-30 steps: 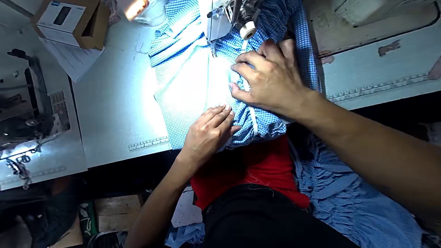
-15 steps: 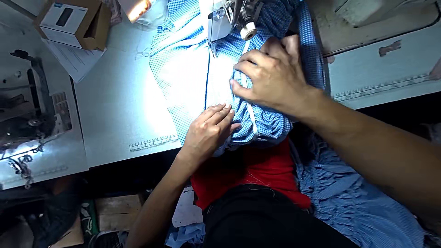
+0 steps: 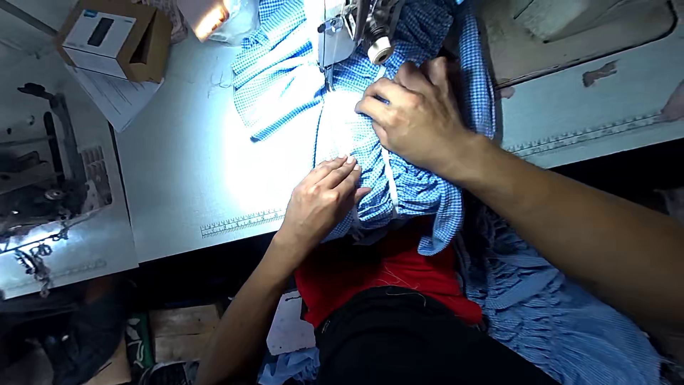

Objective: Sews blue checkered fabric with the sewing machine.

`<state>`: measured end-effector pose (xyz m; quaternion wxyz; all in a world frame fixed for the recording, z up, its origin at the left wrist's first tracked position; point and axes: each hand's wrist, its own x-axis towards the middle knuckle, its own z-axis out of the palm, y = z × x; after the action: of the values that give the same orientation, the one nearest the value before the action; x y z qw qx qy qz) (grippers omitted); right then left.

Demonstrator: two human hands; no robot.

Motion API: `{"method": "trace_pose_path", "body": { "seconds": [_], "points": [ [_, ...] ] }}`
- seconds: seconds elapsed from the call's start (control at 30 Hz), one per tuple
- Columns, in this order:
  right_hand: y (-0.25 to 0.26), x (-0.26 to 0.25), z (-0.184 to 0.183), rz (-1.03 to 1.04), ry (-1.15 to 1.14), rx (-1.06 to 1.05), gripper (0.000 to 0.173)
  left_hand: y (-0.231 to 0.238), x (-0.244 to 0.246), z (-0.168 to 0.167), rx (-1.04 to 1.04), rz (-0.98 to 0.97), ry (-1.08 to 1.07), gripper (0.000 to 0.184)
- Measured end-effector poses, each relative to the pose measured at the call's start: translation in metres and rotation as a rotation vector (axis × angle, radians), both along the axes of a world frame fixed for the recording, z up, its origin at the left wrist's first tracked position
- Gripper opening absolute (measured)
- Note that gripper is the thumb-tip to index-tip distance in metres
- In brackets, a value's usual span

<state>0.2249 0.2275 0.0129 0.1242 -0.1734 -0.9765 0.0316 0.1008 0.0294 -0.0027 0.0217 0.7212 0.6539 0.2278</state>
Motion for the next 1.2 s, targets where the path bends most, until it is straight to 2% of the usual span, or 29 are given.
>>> {"method": "trace_pose_path", "body": {
  "seconds": [0.1,0.17,0.27,0.33,0.4,0.43,0.47,0.5,0.53,0.6,0.63,0.77,0.83,0.97,1.13,1.2],
  "points": [
    [-0.010,-0.008,0.013,-0.080,-0.068,-0.021,0.027,0.002,0.000,0.000,-0.013,0.009,-0.015,0.032],
    [-0.031,-0.013,0.016,-0.144,-0.008,-0.068,0.028,0.004,0.002,0.000,-0.013,0.024,-0.058,0.031],
    [-0.048,-0.009,-0.010,-0.195,0.091,-0.165,0.034,0.006,-0.009,0.000,-0.051,0.078,-0.219,0.040],
    [-0.042,-0.007,-0.019,-0.189,0.122,-0.169,0.036,0.021,-0.060,-0.001,-0.085,0.135,-0.173,0.051],
    [-0.042,-0.004,-0.020,-0.183,0.095,-0.164,0.037,0.030,-0.133,-0.005,-0.160,0.240,0.068,0.054],
    [-0.045,-0.002,-0.019,-0.181,0.076,-0.167,0.037,0.026,-0.156,0.001,-0.229,0.327,0.165,0.053],
    [-0.044,-0.003,-0.017,-0.175,0.079,-0.158,0.036,0.025,-0.161,0.012,-0.181,0.390,0.207,0.048],
    [-0.041,-0.005,-0.015,-0.172,0.089,-0.145,0.036,0.027,-0.147,0.025,-0.072,0.406,0.203,0.042],
    [-0.040,-0.007,-0.015,-0.177,0.103,-0.144,0.036,0.031,-0.117,0.032,0.029,0.324,0.162,0.041],
    [-0.040,-0.007,-0.016,-0.169,0.112,-0.163,0.035,0.031,-0.056,0.015,0.006,0.079,-0.009,0.049],
    [-0.038,-0.006,-0.016,-0.166,0.110,-0.167,0.034,0.031,-0.039,0.002,-0.033,0.018,-0.067,0.051],
    [-0.022,-0.006,-0.017,-0.169,0.110,-0.170,0.036,0.022,-0.015,-0.008,0.055,0.051,-0.114,0.027],
    [-0.015,-0.008,-0.018,-0.168,0.096,-0.156,0.037,0.010,0.005,-0.006,0.112,0.085,-0.116,0.022],
    [-0.009,-0.012,-0.018,-0.183,0.094,-0.143,0.038,-0.018,0.038,-0.013,0.197,0.036,-0.112,0.021],
    [-0.009,-0.011,-0.017,-0.177,0.101,-0.123,0.036,-0.019,0.039,-0.018,0.205,0.079,-0.130,0.022],
    [-0.010,-0.010,-0.013,-0.175,0.060,-0.125,0.042,-0.019,0.038,-0.018,0.201,0.077,-0.148,0.023]
  ]
}}
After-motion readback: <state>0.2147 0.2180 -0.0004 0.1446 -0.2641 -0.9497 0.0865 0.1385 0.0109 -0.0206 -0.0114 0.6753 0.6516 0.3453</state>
